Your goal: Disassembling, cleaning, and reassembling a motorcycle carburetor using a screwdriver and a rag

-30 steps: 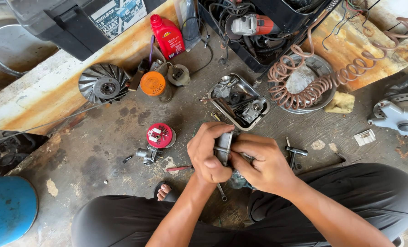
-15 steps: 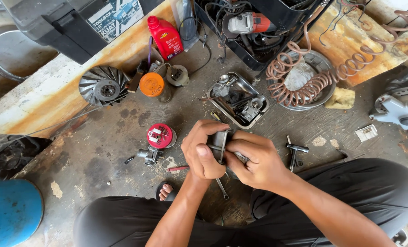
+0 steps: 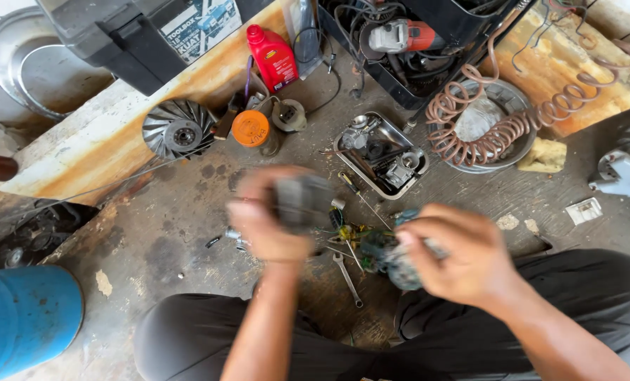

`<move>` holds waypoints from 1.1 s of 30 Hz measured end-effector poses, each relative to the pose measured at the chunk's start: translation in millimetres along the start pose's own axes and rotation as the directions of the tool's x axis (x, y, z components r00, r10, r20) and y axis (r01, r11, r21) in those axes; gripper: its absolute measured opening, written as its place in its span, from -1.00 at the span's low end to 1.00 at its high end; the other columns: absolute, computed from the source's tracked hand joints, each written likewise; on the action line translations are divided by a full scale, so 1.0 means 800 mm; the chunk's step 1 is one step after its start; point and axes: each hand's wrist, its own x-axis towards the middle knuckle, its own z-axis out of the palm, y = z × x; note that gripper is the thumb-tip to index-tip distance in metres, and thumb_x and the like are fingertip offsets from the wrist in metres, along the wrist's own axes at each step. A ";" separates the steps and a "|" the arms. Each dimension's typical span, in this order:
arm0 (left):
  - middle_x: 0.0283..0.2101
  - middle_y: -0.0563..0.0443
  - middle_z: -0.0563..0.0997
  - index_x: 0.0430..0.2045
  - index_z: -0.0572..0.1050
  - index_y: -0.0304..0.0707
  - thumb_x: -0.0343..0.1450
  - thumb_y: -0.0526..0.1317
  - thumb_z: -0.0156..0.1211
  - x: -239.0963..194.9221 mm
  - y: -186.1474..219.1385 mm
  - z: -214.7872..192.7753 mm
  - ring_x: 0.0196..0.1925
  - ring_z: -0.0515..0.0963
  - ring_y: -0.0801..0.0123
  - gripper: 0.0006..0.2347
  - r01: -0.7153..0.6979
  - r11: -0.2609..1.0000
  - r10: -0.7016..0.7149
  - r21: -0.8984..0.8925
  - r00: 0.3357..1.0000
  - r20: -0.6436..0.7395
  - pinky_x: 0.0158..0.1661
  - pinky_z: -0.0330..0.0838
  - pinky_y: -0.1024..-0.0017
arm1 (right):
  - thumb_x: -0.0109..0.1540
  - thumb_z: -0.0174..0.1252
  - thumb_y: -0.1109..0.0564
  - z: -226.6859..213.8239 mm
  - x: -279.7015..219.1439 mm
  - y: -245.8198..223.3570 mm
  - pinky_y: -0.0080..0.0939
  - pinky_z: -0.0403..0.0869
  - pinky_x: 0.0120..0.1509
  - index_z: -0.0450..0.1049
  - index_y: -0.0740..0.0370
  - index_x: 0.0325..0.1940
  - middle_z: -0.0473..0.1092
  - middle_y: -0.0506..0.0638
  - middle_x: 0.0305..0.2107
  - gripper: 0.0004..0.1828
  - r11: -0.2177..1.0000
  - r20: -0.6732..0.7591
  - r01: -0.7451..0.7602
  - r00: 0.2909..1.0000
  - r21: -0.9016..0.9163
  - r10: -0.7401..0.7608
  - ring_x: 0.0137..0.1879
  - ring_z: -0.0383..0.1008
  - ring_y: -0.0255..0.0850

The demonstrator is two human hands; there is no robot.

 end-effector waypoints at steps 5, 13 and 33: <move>-0.21 -0.15 0.59 -0.29 0.48 -0.28 0.59 0.24 -0.52 0.012 0.069 -0.006 -0.20 0.60 0.22 -0.39 0.378 0.854 -0.393 -0.357 0.919 0.032 -0.05 0.51 0.28 | 0.17 0.18 0.44 -0.024 0.022 -0.030 -0.36 0.23 -0.35 0.55 0.46 -0.23 0.45 0.07 -0.45 -0.90 0.935 -0.064 -0.340 0.935 0.102 0.348 -0.50 0.24 -0.29; -0.20 -0.23 0.60 -0.27 0.51 -0.35 0.61 0.14 -0.59 0.004 0.092 0.003 -0.16 0.57 0.15 -0.38 0.421 0.771 -0.402 -0.478 0.904 0.148 0.01 0.48 0.24 | 0.21 0.06 0.25 -0.011 0.018 -0.044 -0.36 0.21 -0.32 0.56 0.43 -0.14 0.44 0.07 -0.40 -0.76 0.936 -0.011 -0.304 0.951 0.177 0.310 -0.47 0.20 -0.30; -0.26 -0.11 0.60 -0.22 0.48 -0.39 0.43 0.40 -0.60 -0.024 0.095 0.020 -0.23 0.52 0.32 -0.22 0.706 0.345 -0.675 -0.619 0.645 0.359 -0.14 0.37 0.40 | 0.13 0.21 0.37 0.004 0.022 -0.068 -0.33 0.42 -0.22 0.40 0.42 -0.18 0.50 0.17 -0.26 -0.80 0.943 -0.046 -0.290 0.952 0.165 0.301 -0.36 0.43 -0.23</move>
